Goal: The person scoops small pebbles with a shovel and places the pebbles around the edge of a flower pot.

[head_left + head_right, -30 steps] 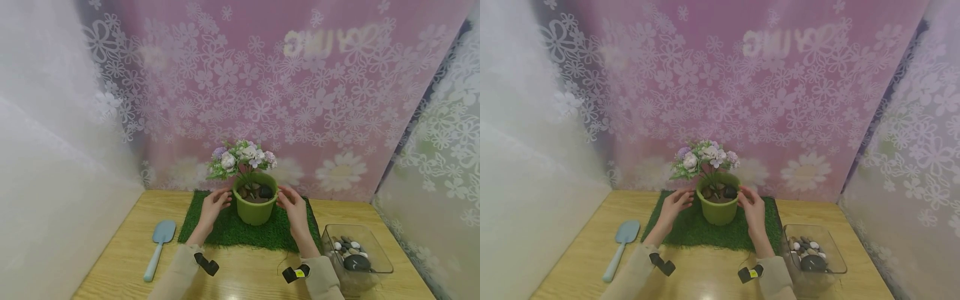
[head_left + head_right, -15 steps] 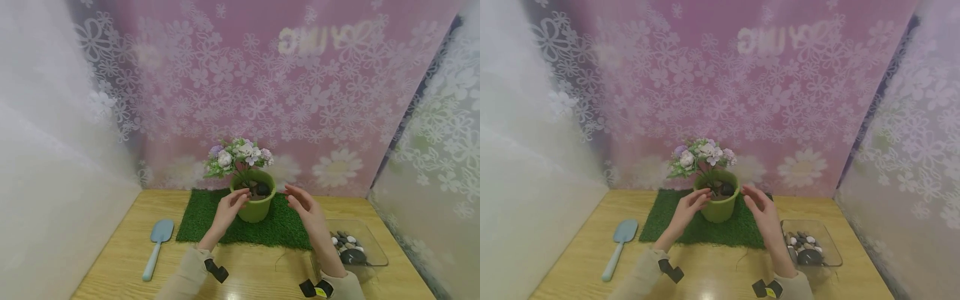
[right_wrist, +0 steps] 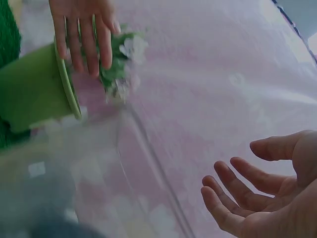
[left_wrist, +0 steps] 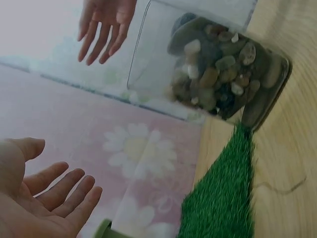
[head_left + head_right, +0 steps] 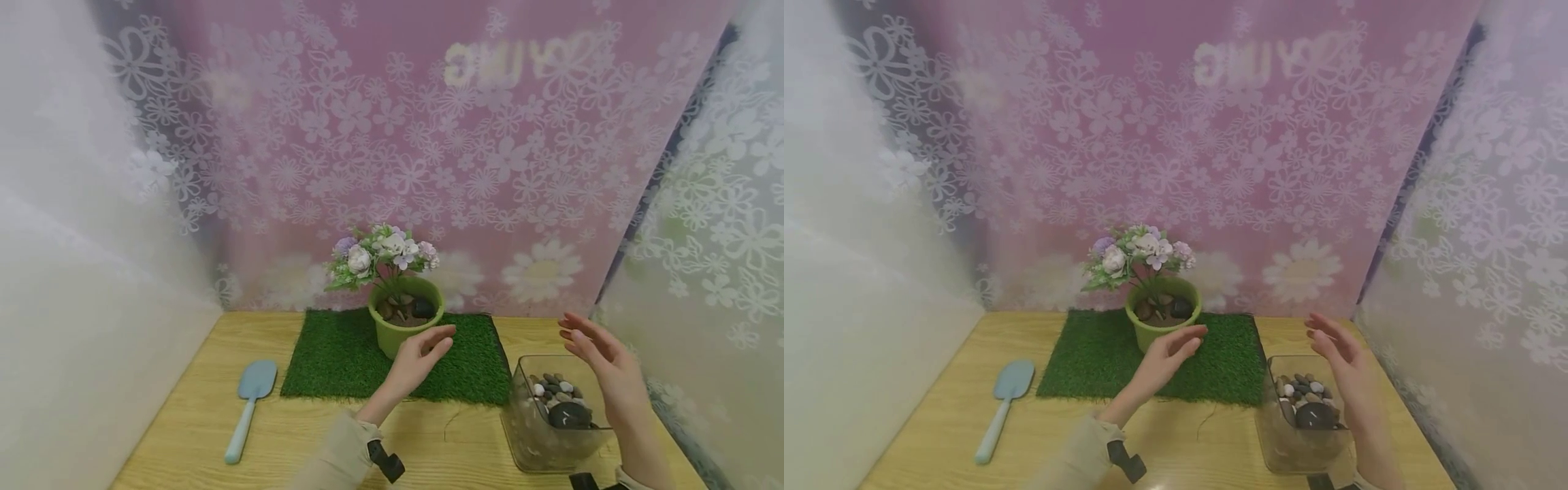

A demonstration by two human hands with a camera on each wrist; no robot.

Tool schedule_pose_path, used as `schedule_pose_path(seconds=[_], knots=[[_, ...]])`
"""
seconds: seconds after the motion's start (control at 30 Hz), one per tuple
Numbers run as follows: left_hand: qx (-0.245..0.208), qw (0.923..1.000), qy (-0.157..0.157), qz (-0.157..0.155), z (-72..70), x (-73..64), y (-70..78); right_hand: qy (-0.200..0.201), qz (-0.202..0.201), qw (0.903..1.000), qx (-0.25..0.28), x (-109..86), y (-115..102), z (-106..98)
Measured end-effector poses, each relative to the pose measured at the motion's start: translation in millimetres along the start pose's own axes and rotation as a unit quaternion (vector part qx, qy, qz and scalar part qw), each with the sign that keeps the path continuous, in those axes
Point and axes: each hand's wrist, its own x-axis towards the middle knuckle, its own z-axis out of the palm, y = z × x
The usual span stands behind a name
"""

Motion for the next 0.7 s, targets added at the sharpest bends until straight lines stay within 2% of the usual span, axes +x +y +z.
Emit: schedule_pose_path(seconds=[0.1, 0.27, 0.33, 0.4, 0.53, 0.6, 0.7], knots=[[-0.003, 0.9999, -0.010, 0.002, 14.7, 0.4, 1.8, 0.006, 0.007, 0.9998, 0.017, -6.0, 8, -24], [-0.002, 0.9995, -0.032, 0.005, 38.9, -1.9, -0.4, 0.058, 0.012, 0.9975, 0.038, -22.9, 27, -53], [-0.002, 0.9989, -0.047, 0.003, 48.5, -3.3, -3.1, 0.067, 0.029, 0.9969, 0.031, -29.4, 36, -62], [-0.007, 0.9979, -0.064, -0.003, 57.7, -4.5, -5.1, 0.054, 0.060, 0.9966, 0.014, -34.6, 48, -69], [0.004, 0.9948, -0.098, -0.028, 75.9, -4.7, -5.5, -0.004, 0.120, 0.9927, -0.002, -40.3, 72, -78], [0.022, 0.9926, -0.110, -0.045, 84.1, -4.4, -4.3, -0.035, 0.134, 0.9904, 0.003, -41.7, 80, -79], [0.056, 0.9893, -0.116, -0.068, 94.9, -4.1, -3.0, -0.087, 0.133, 0.9873, 0.006, -42.2, 87, -77]])
